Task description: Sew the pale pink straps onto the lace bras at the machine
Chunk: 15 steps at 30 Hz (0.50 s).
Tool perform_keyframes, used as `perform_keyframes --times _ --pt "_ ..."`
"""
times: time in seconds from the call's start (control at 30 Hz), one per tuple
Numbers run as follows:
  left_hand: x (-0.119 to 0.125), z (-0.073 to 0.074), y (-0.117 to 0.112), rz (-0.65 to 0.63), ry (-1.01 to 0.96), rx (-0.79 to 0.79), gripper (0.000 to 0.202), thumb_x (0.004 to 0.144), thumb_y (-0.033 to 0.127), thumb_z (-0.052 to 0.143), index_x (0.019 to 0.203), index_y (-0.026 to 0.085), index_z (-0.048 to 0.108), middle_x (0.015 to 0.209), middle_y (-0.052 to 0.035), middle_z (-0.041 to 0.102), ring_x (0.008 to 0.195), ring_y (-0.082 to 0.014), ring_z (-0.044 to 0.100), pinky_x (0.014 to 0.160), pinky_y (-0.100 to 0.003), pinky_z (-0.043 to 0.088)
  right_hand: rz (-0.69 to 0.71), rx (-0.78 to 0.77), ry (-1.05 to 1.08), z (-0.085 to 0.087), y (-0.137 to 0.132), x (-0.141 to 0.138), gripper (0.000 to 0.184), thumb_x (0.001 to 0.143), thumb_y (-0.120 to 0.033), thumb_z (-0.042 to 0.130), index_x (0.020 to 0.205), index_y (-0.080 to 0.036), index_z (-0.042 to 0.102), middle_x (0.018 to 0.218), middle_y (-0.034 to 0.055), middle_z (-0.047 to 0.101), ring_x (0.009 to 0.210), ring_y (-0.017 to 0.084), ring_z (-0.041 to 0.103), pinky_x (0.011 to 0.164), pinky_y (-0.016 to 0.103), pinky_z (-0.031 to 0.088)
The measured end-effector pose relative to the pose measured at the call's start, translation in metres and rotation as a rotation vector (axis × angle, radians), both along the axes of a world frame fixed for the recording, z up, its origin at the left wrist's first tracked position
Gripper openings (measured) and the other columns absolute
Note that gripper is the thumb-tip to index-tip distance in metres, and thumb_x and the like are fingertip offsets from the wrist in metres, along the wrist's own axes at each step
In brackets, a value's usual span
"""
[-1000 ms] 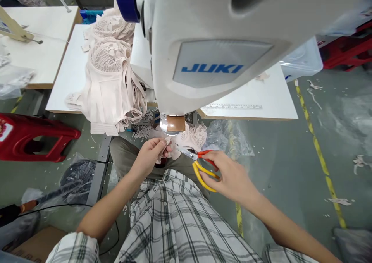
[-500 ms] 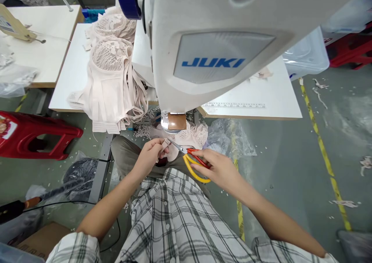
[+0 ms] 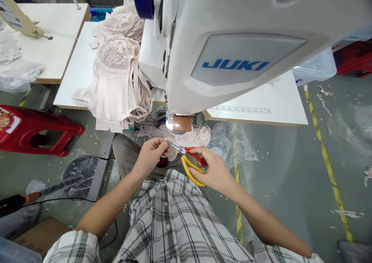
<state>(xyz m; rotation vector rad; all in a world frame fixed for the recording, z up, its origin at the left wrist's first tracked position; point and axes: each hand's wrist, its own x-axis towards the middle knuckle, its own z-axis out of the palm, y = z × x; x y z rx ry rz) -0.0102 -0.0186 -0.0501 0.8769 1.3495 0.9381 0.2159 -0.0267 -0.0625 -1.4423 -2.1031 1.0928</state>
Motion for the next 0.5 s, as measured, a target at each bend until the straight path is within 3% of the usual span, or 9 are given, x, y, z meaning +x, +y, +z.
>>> perform_keyframes --times 0.2,0.33,0.5 --pt "-0.007 0.003 0.0 -0.011 0.128 0.056 0.029 0.087 0.041 0.062 0.072 0.016 0.064 0.07 -0.0017 0.066 0.06 -0.0099 0.053 0.057 -0.021 0.043 0.005 -0.062 0.037 -0.006 0.009 -0.003 0.042 0.084 -0.042 0.067 0.122 -0.028 0.06 0.101 0.0043 0.068 0.08 0.019 0.064 0.07 0.033 0.051" --pt "-0.008 0.003 0.0 -0.016 0.156 0.073 0.033 0.09 0.043 0.061 0.073 0.016 0.064 0.071 -0.0015 0.065 0.06 -0.0096 0.053 0.057 -0.021 0.042 0.001 -0.068 0.025 -0.005 0.01 -0.003 0.037 0.085 -0.041 0.067 0.119 -0.027 0.066 0.092 0.0033 0.069 0.076 0.019 0.064 0.069 0.032 0.051" --pt "-0.009 0.002 -0.007 0.049 0.085 0.083 0.035 0.089 0.042 0.062 0.066 0.016 0.057 0.063 0.002 0.054 0.057 -0.0082 0.045 0.056 -0.021 0.038 -0.075 -0.09 0.01 -0.007 0.003 0.013 0.033 0.085 -0.045 0.065 0.114 -0.029 0.069 0.08 0.0017 0.068 0.069 0.019 0.063 0.062 0.032 0.05"
